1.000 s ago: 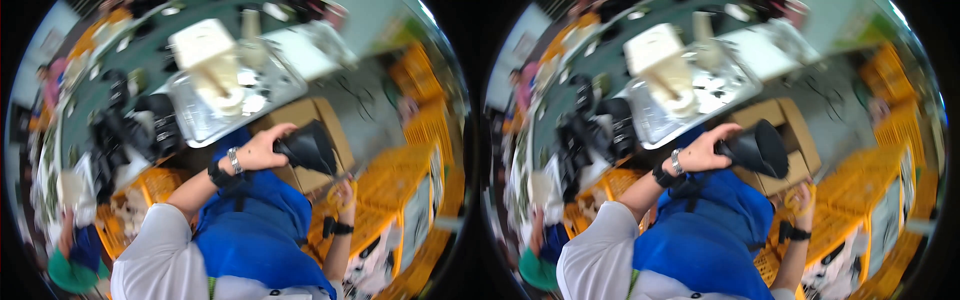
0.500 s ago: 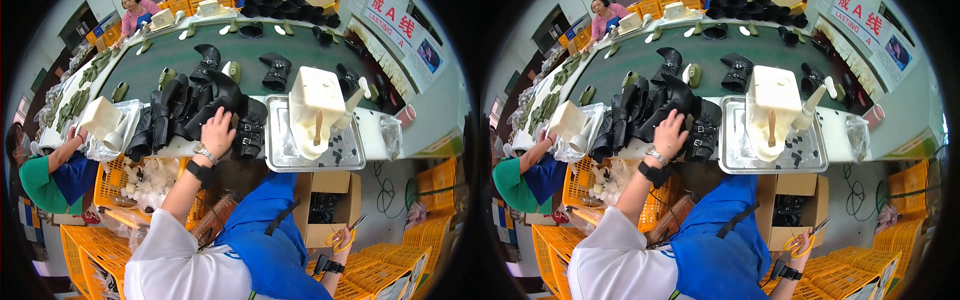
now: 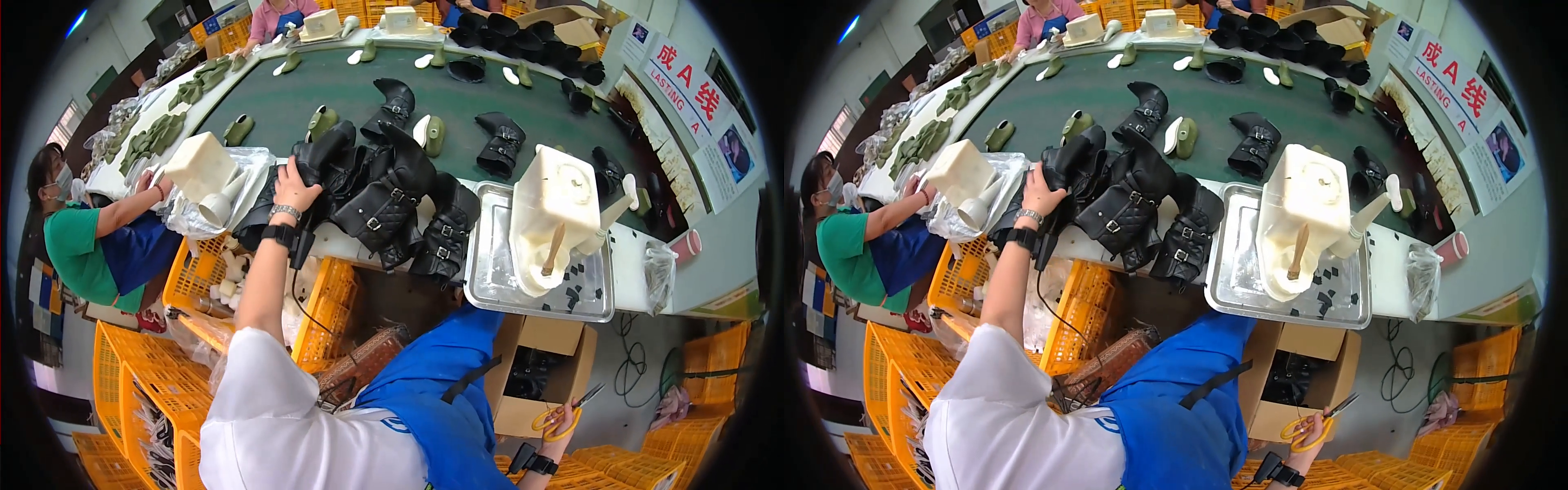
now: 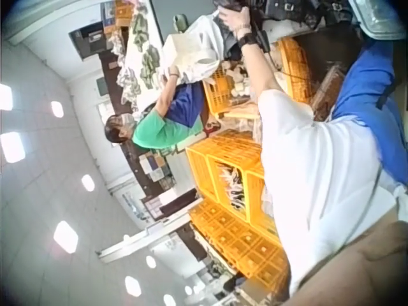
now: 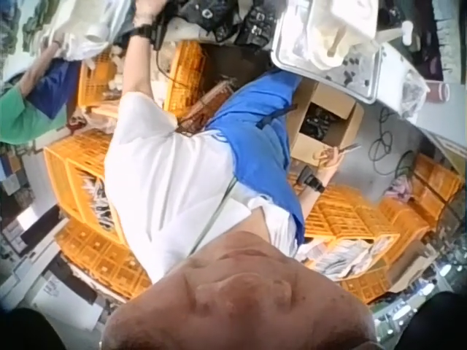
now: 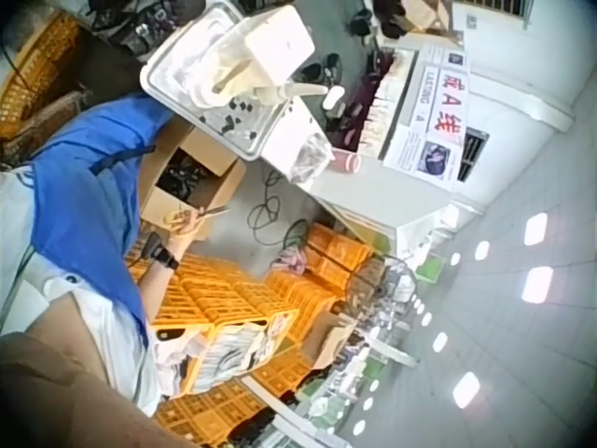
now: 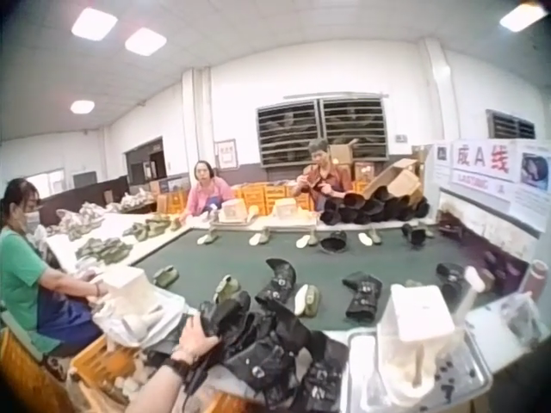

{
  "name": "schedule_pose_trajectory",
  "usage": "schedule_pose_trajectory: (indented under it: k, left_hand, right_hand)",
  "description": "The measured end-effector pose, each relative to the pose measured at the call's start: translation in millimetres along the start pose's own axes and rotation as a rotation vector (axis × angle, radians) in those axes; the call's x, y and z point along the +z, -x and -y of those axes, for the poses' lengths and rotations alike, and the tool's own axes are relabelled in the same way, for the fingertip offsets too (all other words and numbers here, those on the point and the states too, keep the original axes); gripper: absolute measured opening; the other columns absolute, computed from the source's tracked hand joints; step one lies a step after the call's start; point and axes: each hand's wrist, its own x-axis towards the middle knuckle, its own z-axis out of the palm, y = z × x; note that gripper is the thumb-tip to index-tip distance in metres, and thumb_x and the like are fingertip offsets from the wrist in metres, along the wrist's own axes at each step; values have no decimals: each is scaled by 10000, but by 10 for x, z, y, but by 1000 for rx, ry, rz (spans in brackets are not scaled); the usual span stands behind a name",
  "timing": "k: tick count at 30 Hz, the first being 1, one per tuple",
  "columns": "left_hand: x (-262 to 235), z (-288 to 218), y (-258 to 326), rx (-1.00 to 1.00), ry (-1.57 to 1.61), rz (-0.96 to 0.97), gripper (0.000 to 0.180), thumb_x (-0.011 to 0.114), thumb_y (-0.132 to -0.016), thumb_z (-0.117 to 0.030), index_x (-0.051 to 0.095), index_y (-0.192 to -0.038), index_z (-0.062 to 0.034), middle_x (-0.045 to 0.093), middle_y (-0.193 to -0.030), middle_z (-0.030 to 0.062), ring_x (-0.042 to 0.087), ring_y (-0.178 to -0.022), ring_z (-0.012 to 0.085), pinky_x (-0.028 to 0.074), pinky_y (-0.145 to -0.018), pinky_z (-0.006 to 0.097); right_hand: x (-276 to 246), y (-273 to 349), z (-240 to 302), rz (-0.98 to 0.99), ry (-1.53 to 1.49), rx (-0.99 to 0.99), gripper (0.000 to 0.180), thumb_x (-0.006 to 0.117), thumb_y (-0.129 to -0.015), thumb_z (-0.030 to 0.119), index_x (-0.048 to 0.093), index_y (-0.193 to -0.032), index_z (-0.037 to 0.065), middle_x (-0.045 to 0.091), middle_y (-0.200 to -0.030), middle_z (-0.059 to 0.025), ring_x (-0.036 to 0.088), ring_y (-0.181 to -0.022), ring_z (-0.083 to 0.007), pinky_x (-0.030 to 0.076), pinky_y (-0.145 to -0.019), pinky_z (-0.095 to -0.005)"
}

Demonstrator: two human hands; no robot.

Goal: Trimming excess material with scissors and applying glue with a brush to black boot components on a production line.

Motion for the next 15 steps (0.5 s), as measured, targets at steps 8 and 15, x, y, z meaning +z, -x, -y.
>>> schedule_pose_trajectory:
  k: [8, 15]
  left_hand:
    - [238, 105, -167, -81, -191, 279, 927, 658, -650, -316, 123, -1340, -7, 508, -1095, 312, 511, -1037, 420, 404, -913, 414]
    - [-689, 300, -412, -19, 69, -193, 269, 513, -715, -133, 499, -947, 2, 581, -965, 262, 567, -884, 403, 447, -780, 428]
  right_hand:
    - [-139, -109, -157, 85, -92, 0, 379, 540, -842, 152, 425, -1203, 148, 454, -675, 5, 434, -539, -69, 379, -466, -188]
    - [-222, -103, -118, 75, -133, -18, 334, 549, -833, 139, 459, -1154, 133, 463, -664, -1, 420, -509, -73, 363, -450, -182]
